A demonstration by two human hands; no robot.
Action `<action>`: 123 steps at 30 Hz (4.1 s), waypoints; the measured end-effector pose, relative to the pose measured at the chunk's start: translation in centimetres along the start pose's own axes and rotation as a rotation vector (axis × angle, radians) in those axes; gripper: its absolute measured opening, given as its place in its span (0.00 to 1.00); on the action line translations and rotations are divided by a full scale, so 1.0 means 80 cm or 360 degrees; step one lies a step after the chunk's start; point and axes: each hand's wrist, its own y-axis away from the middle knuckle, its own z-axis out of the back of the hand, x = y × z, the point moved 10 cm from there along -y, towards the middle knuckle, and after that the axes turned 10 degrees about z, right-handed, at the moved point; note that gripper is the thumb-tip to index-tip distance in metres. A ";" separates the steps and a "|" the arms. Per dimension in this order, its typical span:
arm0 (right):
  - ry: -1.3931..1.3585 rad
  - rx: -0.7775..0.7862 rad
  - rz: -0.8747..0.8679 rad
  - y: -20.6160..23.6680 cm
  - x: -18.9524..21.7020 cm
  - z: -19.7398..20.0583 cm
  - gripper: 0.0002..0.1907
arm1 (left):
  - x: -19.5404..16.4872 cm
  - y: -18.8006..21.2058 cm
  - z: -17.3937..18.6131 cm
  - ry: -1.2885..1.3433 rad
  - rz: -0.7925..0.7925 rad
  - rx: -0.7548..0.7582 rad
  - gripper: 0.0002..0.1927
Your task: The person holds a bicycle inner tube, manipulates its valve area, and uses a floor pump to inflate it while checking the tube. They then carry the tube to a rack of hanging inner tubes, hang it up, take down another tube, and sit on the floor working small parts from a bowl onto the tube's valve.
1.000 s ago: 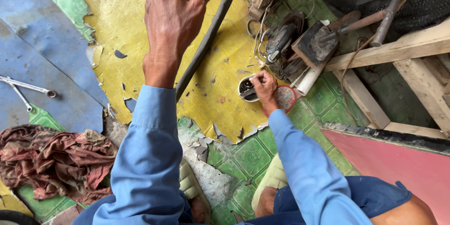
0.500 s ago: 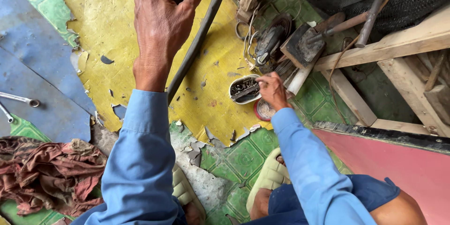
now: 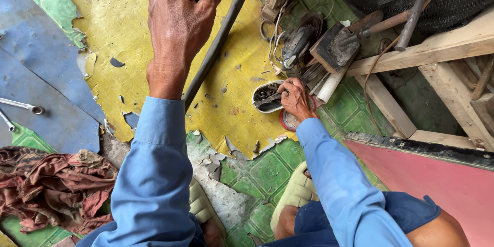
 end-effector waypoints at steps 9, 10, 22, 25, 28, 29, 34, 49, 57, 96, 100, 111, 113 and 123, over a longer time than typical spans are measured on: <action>0.0044 -0.0068 0.0061 -0.003 0.017 -0.007 0.15 | 0.009 -0.001 -0.006 -0.0052 0.0118 0.0054 0.15; 0.0016 -0.0046 0.0033 -0.005 0.015 -0.008 0.14 | 0.008 -0.002 -0.006 -0.0058 0.0118 0.0049 0.15; -0.0072 -0.0079 -0.0225 0.004 -0.010 -0.003 0.16 | 0.007 0.001 -0.004 -0.0020 0.0115 0.0056 0.16; 0.0002 -0.0051 -0.0063 0.002 0.005 -0.007 0.19 | 0.007 0.000 -0.005 -0.0016 0.0121 0.0061 0.16; -0.0060 -0.0043 -0.0011 0.000 0.010 -0.011 0.19 | 0.008 0.001 -0.004 -0.0040 0.0166 0.0064 0.16; -0.0099 -0.0016 -0.0059 0.001 0.007 -0.013 0.19 | 0.009 0.001 -0.005 -0.0047 0.0180 0.0068 0.16; -0.0160 0.0006 -0.0128 0.002 0.003 -0.013 0.18 | 0.007 0.000 -0.004 -0.0070 0.0190 0.0061 0.16; -0.0143 -0.0245 -0.0060 0.011 -0.001 0.010 0.19 | 0.013 -0.002 -0.006 -0.0072 0.0262 0.0082 0.16; -0.0077 -0.0235 -0.0425 0.030 -0.028 0.020 0.12 | 0.004 -0.001 -0.002 -0.0051 0.0103 0.0000 0.16; 0.0055 -0.0171 0.0344 0.010 0.043 0.013 0.06 | 0.013 0.004 -0.005 -0.0059 0.0182 0.0046 0.16; 0.0031 -0.0170 0.0398 0.010 0.050 0.014 0.07 | 0.004 0.004 0.000 -0.0036 0.0077 -0.0006 0.16; 0.0245 -0.0349 0.0252 0.013 0.017 0.057 0.06 | 0.011 0.003 -0.004 -0.0061 0.0224 0.0078 0.16; 0.0248 -0.0334 0.0130 0.021 -0.003 0.067 0.06 | 0.012 0.002 -0.004 -0.0081 0.0230 0.0070 0.16; -0.0965 -0.0700 -0.1296 0.088 -0.158 0.043 0.06 | 0.009 0.000 -0.003 -0.0072 0.0176 0.0031 0.16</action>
